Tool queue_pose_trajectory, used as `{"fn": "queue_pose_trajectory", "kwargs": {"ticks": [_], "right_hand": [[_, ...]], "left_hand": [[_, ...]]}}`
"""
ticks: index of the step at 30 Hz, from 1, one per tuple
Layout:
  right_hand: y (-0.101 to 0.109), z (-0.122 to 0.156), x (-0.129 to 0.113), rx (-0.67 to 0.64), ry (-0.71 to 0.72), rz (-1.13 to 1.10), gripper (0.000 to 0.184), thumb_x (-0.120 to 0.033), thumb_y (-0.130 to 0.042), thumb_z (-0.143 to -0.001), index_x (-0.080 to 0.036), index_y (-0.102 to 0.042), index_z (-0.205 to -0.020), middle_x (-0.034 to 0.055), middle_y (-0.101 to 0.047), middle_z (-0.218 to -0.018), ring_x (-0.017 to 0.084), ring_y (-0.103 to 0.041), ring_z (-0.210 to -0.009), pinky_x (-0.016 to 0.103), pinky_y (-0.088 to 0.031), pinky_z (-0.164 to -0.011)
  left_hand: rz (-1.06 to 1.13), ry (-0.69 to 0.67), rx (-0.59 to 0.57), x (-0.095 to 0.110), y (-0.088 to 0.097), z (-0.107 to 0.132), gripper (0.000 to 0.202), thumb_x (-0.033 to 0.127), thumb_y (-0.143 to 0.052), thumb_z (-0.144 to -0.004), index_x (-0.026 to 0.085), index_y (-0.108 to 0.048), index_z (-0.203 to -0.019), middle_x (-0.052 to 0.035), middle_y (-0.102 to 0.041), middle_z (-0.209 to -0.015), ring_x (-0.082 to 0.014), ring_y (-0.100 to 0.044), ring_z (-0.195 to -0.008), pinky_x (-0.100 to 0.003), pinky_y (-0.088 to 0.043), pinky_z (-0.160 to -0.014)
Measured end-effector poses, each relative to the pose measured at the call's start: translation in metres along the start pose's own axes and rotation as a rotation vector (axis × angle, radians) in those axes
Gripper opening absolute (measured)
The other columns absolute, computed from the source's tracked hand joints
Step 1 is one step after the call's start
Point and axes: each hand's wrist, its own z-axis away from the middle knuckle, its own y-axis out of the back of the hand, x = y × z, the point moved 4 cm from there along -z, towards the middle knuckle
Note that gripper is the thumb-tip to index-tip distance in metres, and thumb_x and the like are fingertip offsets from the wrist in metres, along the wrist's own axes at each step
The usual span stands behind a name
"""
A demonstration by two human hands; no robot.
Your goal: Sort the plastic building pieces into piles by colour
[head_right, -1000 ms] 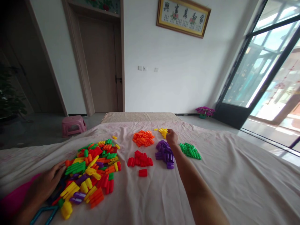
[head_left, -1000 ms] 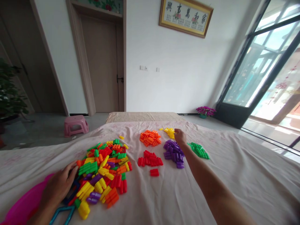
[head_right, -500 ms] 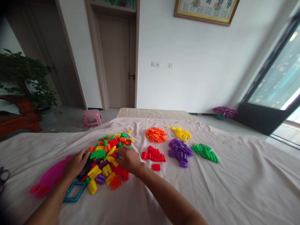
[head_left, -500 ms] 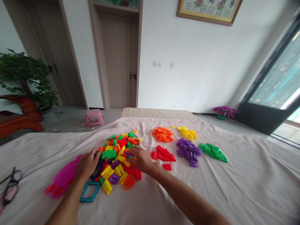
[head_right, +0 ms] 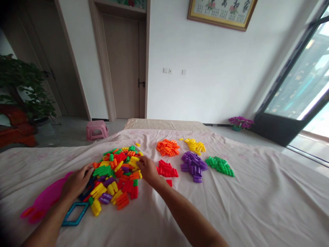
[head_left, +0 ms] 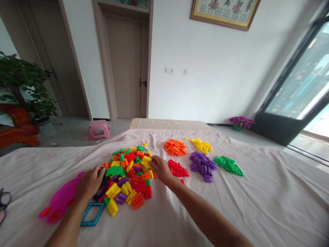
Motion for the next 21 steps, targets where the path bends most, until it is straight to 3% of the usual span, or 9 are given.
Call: {"fn": "queue_pose_trajectory", "kwargs": {"ticks": [4,8,12,17,21], "right_hand": [[0.054,0.000,0.035,0.132,-0.212,-0.389,0.032,-0.048,-0.061,-0.081,-0.016,-0.057,-0.087,0.0004,-0.061,-0.072,0.015,-0.064,-0.060,0.025,-0.052,-0.053],[0.095,0.012,0.049,0.275,-0.215,-0.402,0.039,-0.050,-0.071,-0.071,-0.015,-0.058,-0.082,-0.0018,-0.058,-0.067,0.011,-0.058,-0.054,0.019,-0.042,-0.043],[0.095,0.021,0.054,0.233,-0.205,-0.470,0.038,-0.047,-0.074,-0.067,-0.016,-0.058,-0.082,-0.0027,-0.059,-0.065,0.009,-0.054,-0.051,0.019,-0.042,-0.044],[0.085,0.019,0.067,0.193,-0.301,-0.513,0.039,-0.049,-0.069,-0.073,-0.015,-0.057,-0.087,0.0003,-0.064,-0.068,0.009,-0.054,-0.046,0.018,-0.038,-0.040],[0.104,0.010,0.075,0.276,-0.296,-0.455,0.036,-0.049,-0.067,-0.076,-0.016,-0.055,-0.085,-0.0013,-0.061,-0.063,0.008,-0.053,-0.043,0.016,-0.036,-0.037]], "left_hand": [[0.010,0.004,-0.010,-0.002,-0.002,-0.001,0.055,0.049,-0.024,-0.095,0.021,-0.056,-0.131,-0.0092,-0.073,-0.111,-0.0251,-0.067,-0.098,-0.032,-0.046,-0.080],[0.025,0.025,-0.022,-0.004,-0.003,-0.002,0.055,0.049,-0.026,-0.094,0.021,-0.057,-0.130,-0.0093,-0.073,-0.113,-0.0268,-0.067,-0.096,-0.034,-0.046,-0.079],[0.041,0.048,-0.058,-0.003,-0.003,-0.003,0.057,0.050,-0.024,-0.094,0.021,-0.056,-0.130,-0.0108,-0.072,-0.115,-0.0295,-0.067,-0.099,-0.036,-0.046,-0.079],[0.057,0.056,-0.055,-0.002,-0.002,-0.002,0.056,0.050,-0.025,-0.094,0.020,-0.057,-0.129,-0.0108,-0.072,-0.115,-0.0294,-0.067,-0.099,-0.037,-0.047,-0.079],[0.078,0.043,-0.048,-0.008,-0.007,-0.004,0.054,0.049,-0.029,-0.093,0.021,-0.058,-0.129,-0.0110,-0.073,-0.110,-0.0290,-0.068,-0.094,-0.038,-0.049,-0.079]]}}
